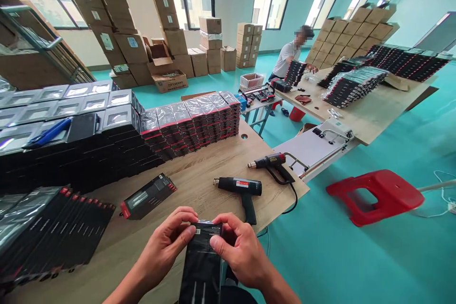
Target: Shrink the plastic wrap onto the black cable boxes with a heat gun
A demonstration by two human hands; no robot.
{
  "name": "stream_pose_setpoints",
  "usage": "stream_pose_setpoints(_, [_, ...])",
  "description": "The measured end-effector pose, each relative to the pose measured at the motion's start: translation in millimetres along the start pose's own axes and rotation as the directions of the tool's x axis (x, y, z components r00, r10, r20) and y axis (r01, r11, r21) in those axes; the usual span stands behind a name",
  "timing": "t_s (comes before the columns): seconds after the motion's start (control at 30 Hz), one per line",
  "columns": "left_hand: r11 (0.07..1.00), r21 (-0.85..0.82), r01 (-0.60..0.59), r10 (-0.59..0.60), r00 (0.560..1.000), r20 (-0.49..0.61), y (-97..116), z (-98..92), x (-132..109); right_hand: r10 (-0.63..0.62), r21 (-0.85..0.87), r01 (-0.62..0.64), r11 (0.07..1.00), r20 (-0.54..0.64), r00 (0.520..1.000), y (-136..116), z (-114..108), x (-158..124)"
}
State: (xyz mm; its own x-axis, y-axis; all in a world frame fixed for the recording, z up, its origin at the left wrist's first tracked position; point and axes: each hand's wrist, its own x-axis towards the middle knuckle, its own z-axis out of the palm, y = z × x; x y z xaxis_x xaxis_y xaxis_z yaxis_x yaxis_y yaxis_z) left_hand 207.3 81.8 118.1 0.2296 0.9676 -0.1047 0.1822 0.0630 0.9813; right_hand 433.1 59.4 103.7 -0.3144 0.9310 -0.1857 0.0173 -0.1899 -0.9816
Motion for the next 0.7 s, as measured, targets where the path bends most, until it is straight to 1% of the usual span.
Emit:
stream_pose_setpoints(0.07, [1.0, -0.02, -0.009, 0.009, 1.0, 0.018, 0, -1.5, 1, -0.001, -0.001, 0.001, 1.0, -0.002, 1.0, -1, 0, -2])
stream_pose_setpoints(0.13, [0.998, -0.066, 0.02, -0.017, 0.999, 0.036, -3, -1.9, 4, -0.001, 0.007, 0.001, 1.0, 0.005, 1.0, -3, -2, 2])
stream_pose_setpoints(0.2, [0.984, -0.154, 0.095, -0.091, 0.995, 0.027, -7, -0.5, 12, 0.003, 0.025, -0.003, 1.0, 0.012, 1.0, -5, -5, 16])
stream_pose_setpoints(0.23, [0.963, -0.226, 0.145, -0.144, 0.989, 0.02, -9, 1.0, 18, 0.008, 0.035, -0.008, 0.999, 0.012, 1.0, -6, -7, 26])
stream_pose_setpoints(0.27, [0.931, -0.307, 0.199, -0.2, 0.979, 0.03, -12, 2.7, 24, 0.015, 0.047, -0.015, 0.999, 0.006, 1.0, -6, -10, 39])
stream_pose_setpoints(0.33, [0.838, -0.457, 0.3, -0.281, 0.953, 0.111, -16, 6.1, 36, 0.034, 0.071, -0.033, 0.997, -0.015, 0.999, -7, -16, 64])
stream_pose_setpoints(0.4, [0.75, -0.552, 0.364, -0.305, 0.931, 0.2, -18, 7.4, 48, 0.049, 0.105, -0.043, 0.994, -0.053, 0.997, -5, -19, 79])
stream_pose_setpoints(0.43, [0.715, -0.593, 0.369, -0.314, 0.928, 0.199, -19, 6.8, 52, 0.055, 0.123, -0.045, 0.991, -0.075, 0.996, -4, -18, 80])
stream_pose_setpoints(0.47, [0.68, -0.643, 0.352, -0.331, 0.93, 0.158, -20, 5.4, 57, 0.062, 0.14, -0.048, 0.989, -0.094, 0.994, -1, -17, 77])
stream_pose_setpoints(0.5, [0.639, -0.703, 0.311, -0.36, 0.929, 0.084, -21, 3.2, 61, 0.072, 0.156, -0.054, 0.986, -0.109, 0.991, 2, -15, 70])
stream_pose_setpoints(0.53, [0.599, -0.76, 0.255, -0.394, 0.919, -0.003, -22, 0.6, 64, 0.085, 0.169, -0.064, 0.983, -0.115, 0.99, 6, -11, 60])
stream_pose_setpoints(0.6, [0.538, -0.834, 0.124, -0.448, 0.88, -0.158, -24, -5.1, 69, 0.111, 0.191, -0.089, 0.978, -0.108, 0.988, 14, -3, 37])
stream_pose_setpoints(0.63, [0.522, -0.851, 0.065, -0.462, 0.86, -0.218, -25, -7.5, 71, 0.113, 0.201, -0.091, 0.975, -0.103, 0.988, 18, 1, 27])
stream_pose_setpoints(0.7, [0.51, -0.86, -0.014, -0.473, 0.83, -0.295, -27, -10.2, 73, 0.095, 0.217, -0.07, 0.974, -0.109, 0.99, 24, 10, 13])
